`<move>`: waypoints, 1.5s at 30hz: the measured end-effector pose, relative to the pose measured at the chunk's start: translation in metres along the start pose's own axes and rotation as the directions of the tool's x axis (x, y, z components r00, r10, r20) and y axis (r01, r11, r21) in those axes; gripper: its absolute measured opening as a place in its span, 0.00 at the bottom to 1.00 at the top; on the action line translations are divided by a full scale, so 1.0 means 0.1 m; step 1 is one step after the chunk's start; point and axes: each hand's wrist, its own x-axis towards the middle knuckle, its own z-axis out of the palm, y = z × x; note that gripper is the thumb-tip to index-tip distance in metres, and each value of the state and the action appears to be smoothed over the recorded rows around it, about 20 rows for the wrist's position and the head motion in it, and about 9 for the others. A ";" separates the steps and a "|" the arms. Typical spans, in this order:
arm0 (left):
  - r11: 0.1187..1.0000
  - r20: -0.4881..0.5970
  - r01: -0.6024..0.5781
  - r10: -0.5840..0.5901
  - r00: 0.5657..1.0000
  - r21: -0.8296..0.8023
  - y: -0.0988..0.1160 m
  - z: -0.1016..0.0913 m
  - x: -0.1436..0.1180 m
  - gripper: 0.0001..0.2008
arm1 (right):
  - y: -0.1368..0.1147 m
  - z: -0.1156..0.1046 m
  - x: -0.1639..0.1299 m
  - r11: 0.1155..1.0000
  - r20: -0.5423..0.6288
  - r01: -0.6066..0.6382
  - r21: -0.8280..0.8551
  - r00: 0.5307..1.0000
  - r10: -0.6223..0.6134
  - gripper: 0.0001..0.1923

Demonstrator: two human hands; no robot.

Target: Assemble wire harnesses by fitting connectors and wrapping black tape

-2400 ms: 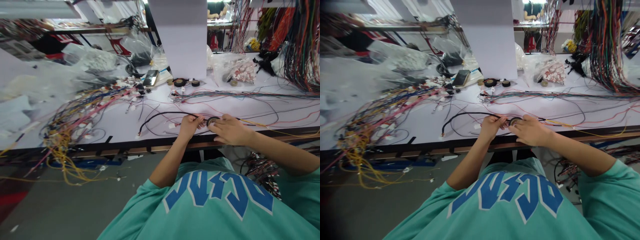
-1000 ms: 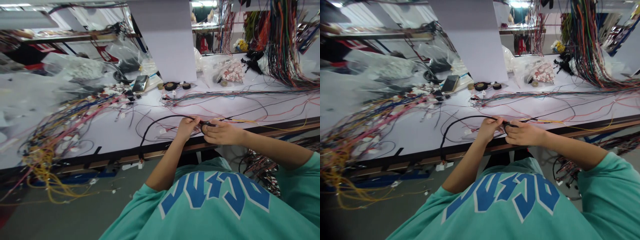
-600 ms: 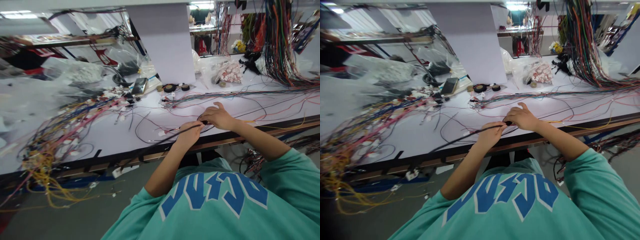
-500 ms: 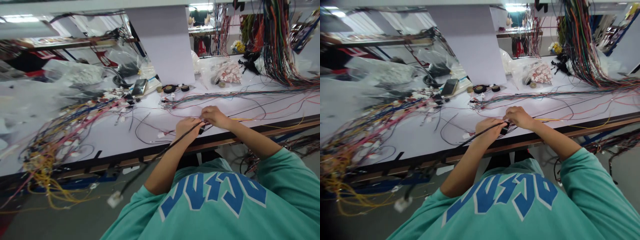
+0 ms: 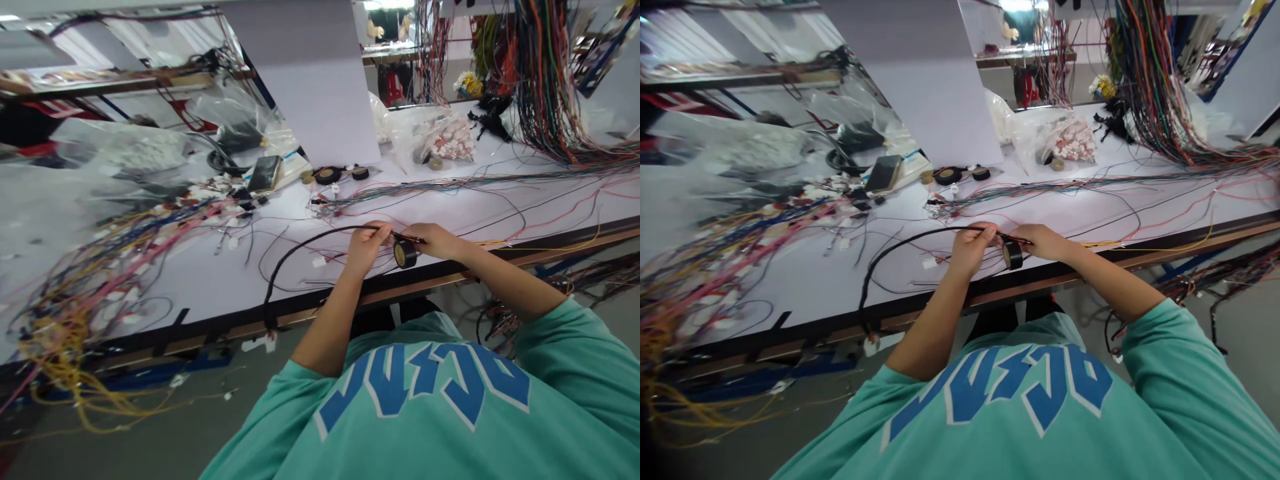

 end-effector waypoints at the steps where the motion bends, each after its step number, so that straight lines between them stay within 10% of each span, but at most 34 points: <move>1: 1.000 -0.013 0.010 -0.011 1.000 -0.019 -0.03 0.02 -0.01 0.22 | 0.02 0.04 0.00 1.000 -0.032 0.013 -0.027 0.999 -0.014 0.12; 7: 0.987 0.007 0.062 -0.063 0.998 0.146 -0.08 0.13 -0.12 0.18 | 0.16 0.21 -0.02 0.998 -0.134 0.059 -0.039 0.989 -0.064 0.09; 13: 0.987 -0.020 0.159 -0.160 0.987 -0.024 0.00 0.19 -0.10 0.14 | 0.02 0.24 -0.16 0.960 -0.242 -0.016 -0.281 0.969 -0.055 0.22; 18: 0.964 -0.017 0.246 -0.249 0.968 -0.103 0.02 0.20 -0.11 0.17 | -0.31 0.19 -0.31 0.530 0.118 0.382 -0.757 0.878 -0.464 0.16; 22: 0.937 0.076 0.311 -0.303 0.950 -0.157 0.05 0.17 -0.13 0.23 | -0.45 0.11 -0.34 0.317 0.234 0.412 -0.854 0.849 -0.475 0.12; 27: 0.955 0.087 0.274 -0.265 0.960 -0.113 -0.01 0.18 -0.15 0.16 | -0.45 -0.04 -0.24 0.478 0.043 0.150 -0.866 0.973 -0.228 0.11; 31: 0.925 0.069 0.120 -0.154 0.986 0.359 -0.01 0.24 -0.17 0.10 | -0.29 -0.12 -0.11 0.598 -0.001 0.050 -0.800 0.996 -0.084 0.13; 35: 0.514 0.235 -0.217 0.030 0.972 0.830 0.15 0.27 -0.16 0.08 | -0.05 -0.12 0.02 0.768 -0.068 0.095 -0.634 0.982 -0.177 0.18; 39: 0.197 0.364 -0.392 0.164 0.917 0.899 0.29 0.23 -0.04 0.09 | 0.13 -0.01 0.10 0.921 -0.264 0.027 -0.389 0.954 -0.140 0.11; 41: 0.230 0.421 -0.483 0.270 0.866 0.845 0.28 0.17 0.03 0.08 | 0.17 0.06 0.12 0.980 -0.314 -0.014 -0.200 0.948 -0.051 0.09; 45: 0.628 0.347 -0.465 0.310 0.885 0.624 0.13 0.08 0.14 0.09 | 0.23 0.09 0.08 0.984 -0.255 -0.116 0.133 0.956 0.147 0.09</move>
